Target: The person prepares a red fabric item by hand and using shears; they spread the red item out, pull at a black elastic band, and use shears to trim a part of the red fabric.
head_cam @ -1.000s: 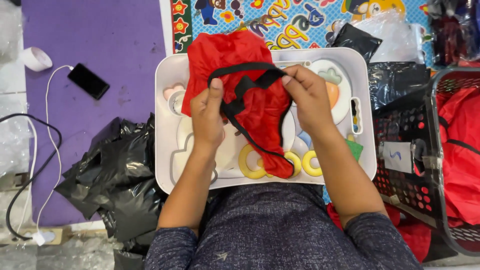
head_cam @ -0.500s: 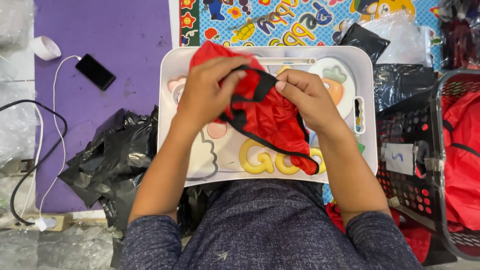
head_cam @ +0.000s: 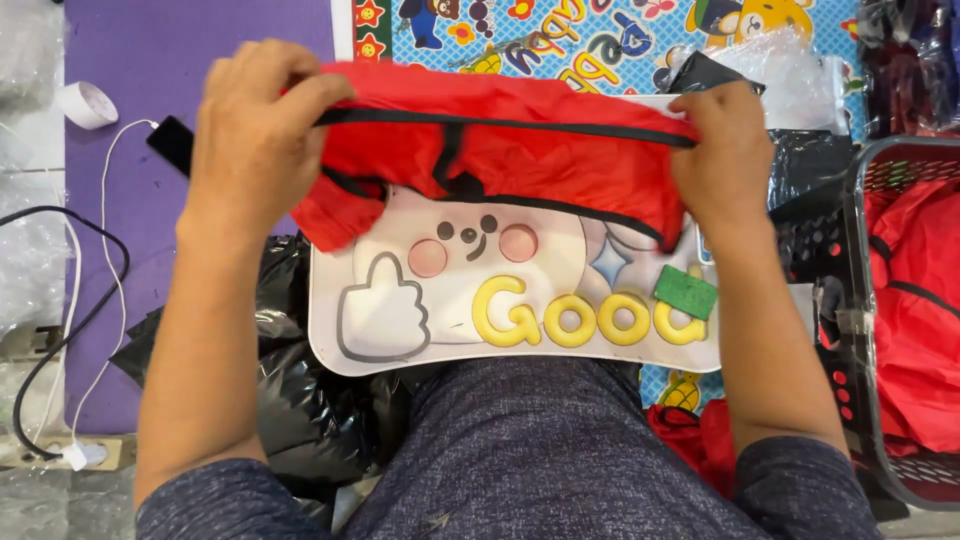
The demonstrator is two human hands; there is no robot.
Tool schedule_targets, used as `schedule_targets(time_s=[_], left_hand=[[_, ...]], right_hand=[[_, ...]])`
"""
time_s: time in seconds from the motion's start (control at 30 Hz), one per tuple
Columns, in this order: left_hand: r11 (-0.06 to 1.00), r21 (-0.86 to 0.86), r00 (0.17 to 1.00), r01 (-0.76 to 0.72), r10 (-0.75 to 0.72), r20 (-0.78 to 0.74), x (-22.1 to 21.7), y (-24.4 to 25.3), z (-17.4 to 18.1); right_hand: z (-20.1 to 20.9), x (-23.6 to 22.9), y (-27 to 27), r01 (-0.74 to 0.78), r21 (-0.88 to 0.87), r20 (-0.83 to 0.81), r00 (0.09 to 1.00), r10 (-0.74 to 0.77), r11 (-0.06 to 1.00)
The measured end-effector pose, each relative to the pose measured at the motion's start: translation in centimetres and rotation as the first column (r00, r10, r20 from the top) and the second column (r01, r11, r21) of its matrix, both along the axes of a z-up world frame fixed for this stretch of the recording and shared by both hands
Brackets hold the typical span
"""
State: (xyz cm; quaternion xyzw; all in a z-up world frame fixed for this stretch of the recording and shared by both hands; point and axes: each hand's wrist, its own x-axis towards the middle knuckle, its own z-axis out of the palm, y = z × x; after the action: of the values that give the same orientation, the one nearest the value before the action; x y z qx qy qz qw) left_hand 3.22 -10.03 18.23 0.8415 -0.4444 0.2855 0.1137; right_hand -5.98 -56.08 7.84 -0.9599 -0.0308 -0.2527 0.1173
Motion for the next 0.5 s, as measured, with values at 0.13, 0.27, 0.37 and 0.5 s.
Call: schedule_targets(time_s=[0.13, 0.27, 0.37, 0.5], left_hand=[[0.989, -0.018, 0.983, -0.144, 0.145, 0.116, 0.5, 4.5, -2.2], [0.849, -0.039, 0.848, -0.527, 0.528, 0.053, 0.3, 8.4, -8.4], [0.644, -0.09, 0.607, -0.76, 0.654, -0.451, 1.9, 11.8, -13.7], [0.185, -0.196, 0.153, -0.963, -0.223, -0.963, 3.4, 12.3, -14.3]], right_hand=[[1.7, -0.5, -5.2, 0.073, -0.015, 0.049, 0.996, -0.072, 0.997], [3.5, -1.2, -8.2, 0.274, 0.002, -0.097, 0.957, -0.273, 0.962], [4.4, -0.3, -8.7, 0.39, 0.488, -0.361, 0.904, -0.227, 0.781], [5.0, 1.2, -9.4, 0.443, 0.842, -0.49, 0.867, 0.093, 0.308]])
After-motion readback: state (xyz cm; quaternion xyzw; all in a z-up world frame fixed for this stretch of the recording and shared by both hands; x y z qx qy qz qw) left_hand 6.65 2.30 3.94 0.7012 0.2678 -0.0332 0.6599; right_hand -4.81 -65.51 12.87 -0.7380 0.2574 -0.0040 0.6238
